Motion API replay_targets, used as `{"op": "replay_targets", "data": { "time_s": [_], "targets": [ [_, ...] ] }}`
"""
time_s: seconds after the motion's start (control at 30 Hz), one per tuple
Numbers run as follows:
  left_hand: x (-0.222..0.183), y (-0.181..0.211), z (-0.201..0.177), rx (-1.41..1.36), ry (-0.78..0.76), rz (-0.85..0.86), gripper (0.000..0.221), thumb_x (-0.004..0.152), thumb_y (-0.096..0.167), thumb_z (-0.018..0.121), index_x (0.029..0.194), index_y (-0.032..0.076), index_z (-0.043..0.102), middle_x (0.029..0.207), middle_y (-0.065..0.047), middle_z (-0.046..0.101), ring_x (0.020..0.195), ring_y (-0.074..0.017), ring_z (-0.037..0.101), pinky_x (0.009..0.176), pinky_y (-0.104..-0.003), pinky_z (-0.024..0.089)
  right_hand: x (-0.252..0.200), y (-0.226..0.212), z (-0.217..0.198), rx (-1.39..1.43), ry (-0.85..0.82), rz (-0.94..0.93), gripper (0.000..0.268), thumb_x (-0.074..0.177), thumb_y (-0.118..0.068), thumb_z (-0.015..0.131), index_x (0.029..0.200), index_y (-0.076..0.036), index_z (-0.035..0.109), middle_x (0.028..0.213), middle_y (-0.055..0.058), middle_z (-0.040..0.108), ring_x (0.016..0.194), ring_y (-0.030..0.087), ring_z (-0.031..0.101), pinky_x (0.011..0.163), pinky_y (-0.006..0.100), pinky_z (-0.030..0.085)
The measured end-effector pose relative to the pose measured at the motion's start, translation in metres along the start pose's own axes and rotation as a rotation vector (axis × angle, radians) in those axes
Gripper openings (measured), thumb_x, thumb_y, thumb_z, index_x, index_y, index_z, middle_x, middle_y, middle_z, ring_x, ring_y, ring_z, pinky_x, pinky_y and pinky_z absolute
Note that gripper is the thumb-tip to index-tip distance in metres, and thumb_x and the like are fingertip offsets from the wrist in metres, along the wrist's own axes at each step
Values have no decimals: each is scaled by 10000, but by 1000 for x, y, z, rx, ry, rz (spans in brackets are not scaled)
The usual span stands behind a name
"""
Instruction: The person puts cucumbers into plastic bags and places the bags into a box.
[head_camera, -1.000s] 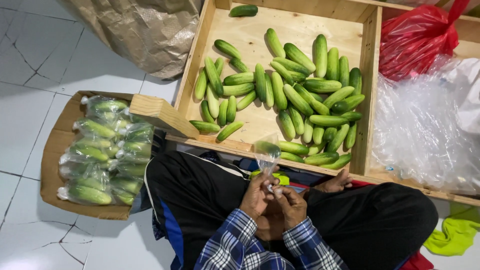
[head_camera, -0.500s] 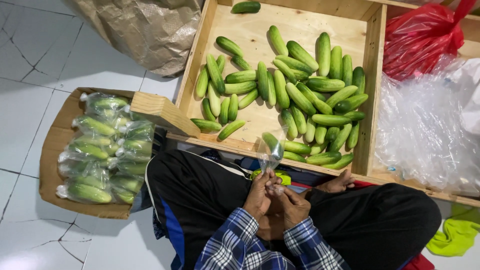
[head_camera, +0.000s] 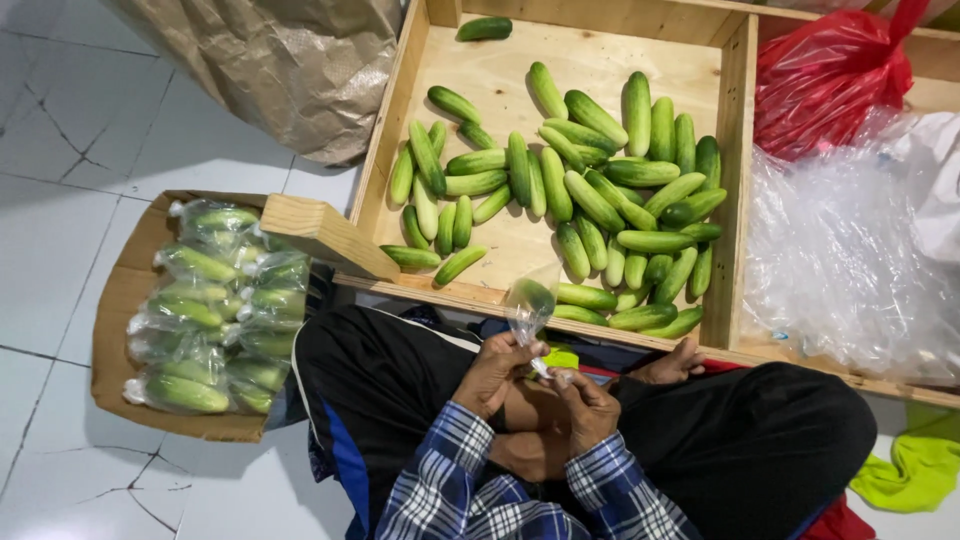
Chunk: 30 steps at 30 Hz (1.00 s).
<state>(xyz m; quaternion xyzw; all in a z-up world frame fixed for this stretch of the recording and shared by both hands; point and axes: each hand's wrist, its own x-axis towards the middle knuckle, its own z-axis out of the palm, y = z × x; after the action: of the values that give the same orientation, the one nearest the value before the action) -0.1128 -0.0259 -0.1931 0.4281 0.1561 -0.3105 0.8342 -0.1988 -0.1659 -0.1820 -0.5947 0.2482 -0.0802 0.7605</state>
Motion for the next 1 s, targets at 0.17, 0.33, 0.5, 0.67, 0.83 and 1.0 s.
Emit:
{"op": "replay_targets", "data": {
  "time_s": [0.17, 0.33, 0.5, 0.67, 0.83, 1.0],
  "targets": [
    [-13, 45, 22, 358, 87, 5, 126, 800, 108, 802, 777, 82, 681, 721, -5, 661, 663, -115, 605, 624, -252, 473, 2, 5, 1, 0, -26, -80, 126, 877, -68, 759, 962, 22, 782, 962, 173, 802, 877, 243, 772, 893, 346, 631],
    [1, 48, 22, 1364, 348, 457, 240, 774, 332, 767, 869, 143, 652, 914, -167, 731, 936, -428, 666, 756, -542, 459, 9, -20, 18, -188, -107, -288, 106, 920, -62, 710, 965, -15, 793, 976, 125, 810, 944, 188, 763, 935, 310, 624],
    [-36, 92, 71, 2013, 248, 820, 84, 853, 230, 605, 815, 238, 679, 762, -5, 703, 807, -292, 601, 809, -462, 389, 14, -61, 36, -352, -272, -684, 170, 947, 1, 671, 1084, -72, 741, 1076, 58, 771, 1013, 211, 699, 1000, 348, 515],
    [-35, 98, 67, 2098, 210, 835, 186, 788, 140, 701, 972, 161, 682, 825, -19, 674, 742, -244, 688, 687, -399, 447, 53, -51, 37, -640, -224, -995, 227, 890, -68, 695, 1093, -129, 775, 1208, 68, 718, 1106, 306, 649, 997, 417, 501],
    [-26, 84, 51, 1848, 349, 1068, 499, 615, -35, 793, 1054, 78, 586, 979, -83, 571, 737, -288, 695, 663, -380, 505, 62, -112, 75, -723, -310, -1040, 301, 885, 7, 550, 1094, -140, 710, 1329, 123, 631, 1210, 398, 614, 1002, 483, 476],
    [-21, 78, 55, 1316, 728, 1371, 125, 974, 34, 634, 1040, 111, 707, 1020, -55, 681, 860, -275, 750, 724, -328, 616, 75, -97, 98, -544, -311, -398, 231, 918, -27, 659, 1009, -209, 769, 872, 26, 793, 882, 267, 765, 845, 388, 562]
  ]
}}
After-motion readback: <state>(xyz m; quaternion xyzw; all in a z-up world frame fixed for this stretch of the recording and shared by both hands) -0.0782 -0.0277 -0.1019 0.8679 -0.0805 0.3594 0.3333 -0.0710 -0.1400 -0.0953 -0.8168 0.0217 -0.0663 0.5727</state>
